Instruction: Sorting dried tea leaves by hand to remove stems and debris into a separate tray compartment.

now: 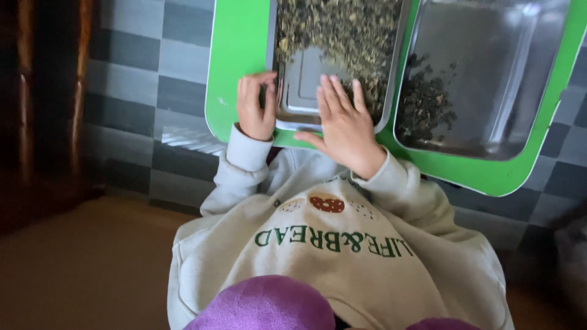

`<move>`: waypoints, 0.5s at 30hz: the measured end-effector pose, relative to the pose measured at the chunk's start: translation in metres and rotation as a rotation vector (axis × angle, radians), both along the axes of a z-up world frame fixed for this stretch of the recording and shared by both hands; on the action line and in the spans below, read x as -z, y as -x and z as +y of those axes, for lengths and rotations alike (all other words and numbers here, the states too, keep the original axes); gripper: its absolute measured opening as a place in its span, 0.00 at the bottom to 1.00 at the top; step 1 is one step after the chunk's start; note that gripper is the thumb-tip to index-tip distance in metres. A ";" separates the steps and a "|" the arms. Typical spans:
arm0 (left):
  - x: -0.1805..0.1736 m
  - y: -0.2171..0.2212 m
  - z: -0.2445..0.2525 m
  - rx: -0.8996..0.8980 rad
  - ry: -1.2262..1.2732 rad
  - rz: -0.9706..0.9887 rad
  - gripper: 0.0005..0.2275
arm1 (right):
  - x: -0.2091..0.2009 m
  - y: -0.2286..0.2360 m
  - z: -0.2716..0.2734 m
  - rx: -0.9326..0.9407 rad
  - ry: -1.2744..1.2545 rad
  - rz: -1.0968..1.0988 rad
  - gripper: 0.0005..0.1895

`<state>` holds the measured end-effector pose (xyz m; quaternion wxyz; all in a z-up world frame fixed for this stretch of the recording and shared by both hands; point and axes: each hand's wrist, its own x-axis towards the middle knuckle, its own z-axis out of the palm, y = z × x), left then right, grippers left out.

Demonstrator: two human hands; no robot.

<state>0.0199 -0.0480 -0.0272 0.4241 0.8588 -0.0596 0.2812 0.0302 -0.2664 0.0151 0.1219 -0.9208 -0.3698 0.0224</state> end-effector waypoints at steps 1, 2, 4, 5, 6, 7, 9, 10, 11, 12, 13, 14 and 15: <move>0.008 -0.001 0.001 0.003 0.038 -0.010 0.08 | -0.001 0.003 -0.005 0.037 -0.049 -0.045 0.55; 0.007 0.000 0.002 0.000 0.042 -0.009 0.08 | -0.006 0.005 -0.007 0.034 -0.045 -0.045 0.55; 0.007 0.000 0.002 -0.013 -0.017 -0.005 0.08 | -0.015 0.006 -0.011 0.069 -0.024 -0.020 0.55; 0.005 -0.002 0.004 -0.016 -0.015 -0.007 0.08 | -0.019 0.005 -0.012 0.067 -0.022 -0.021 0.55; 0.003 -0.003 0.006 -0.005 -0.059 -0.006 0.08 | -0.023 0.005 -0.012 0.058 -0.060 -0.052 0.52; 0.001 -0.003 0.009 0.006 -0.102 -0.004 0.09 | -0.026 0.004 -0.012 0.049 -0.099 -0.083 0.50; -0.015 -0.014 0.019 0.042 -0.154 -0.010 0.08 | -0.023 0.003 -0.013 0.043 -0.137 -0.139 0.40; -0.023 -0.022 0.021 0.078 -0.202 -0.025 0.08 | -0.022 -0.001 -0.015 0.037 -0.171 -0.205 0.31; -0.042 -0.031 0.018 0.068 -0.194 -0.035 0.08 | -0.019 -0.001 -0.016 0.026 -0.164 -0.215 0.31; -0.061 -0.041 0.014 0.131 -0.284 -0.040 0.10 | -0.017 -0.002 -0.017 0.028 -0.265 -0.239 0.22; -0.080 -0.051 0.010 0.192 -0.374 -0.044 0.13 | -0.014 -0.003 -0.019 0.028 -0.367 -0.261 0.13; -0.087 -0.068 0.004 0.179 -0.368 -0.053 0.13 | -0.012 -0.002 -0.023 0.015 -0.361 -0.269 0.13; -0.094 -0.085 -0.003 0.281 -0.483 -0.012 0.19 | -0.010 -0.002 -0.026 0.023 -0.403 -0.260 0.11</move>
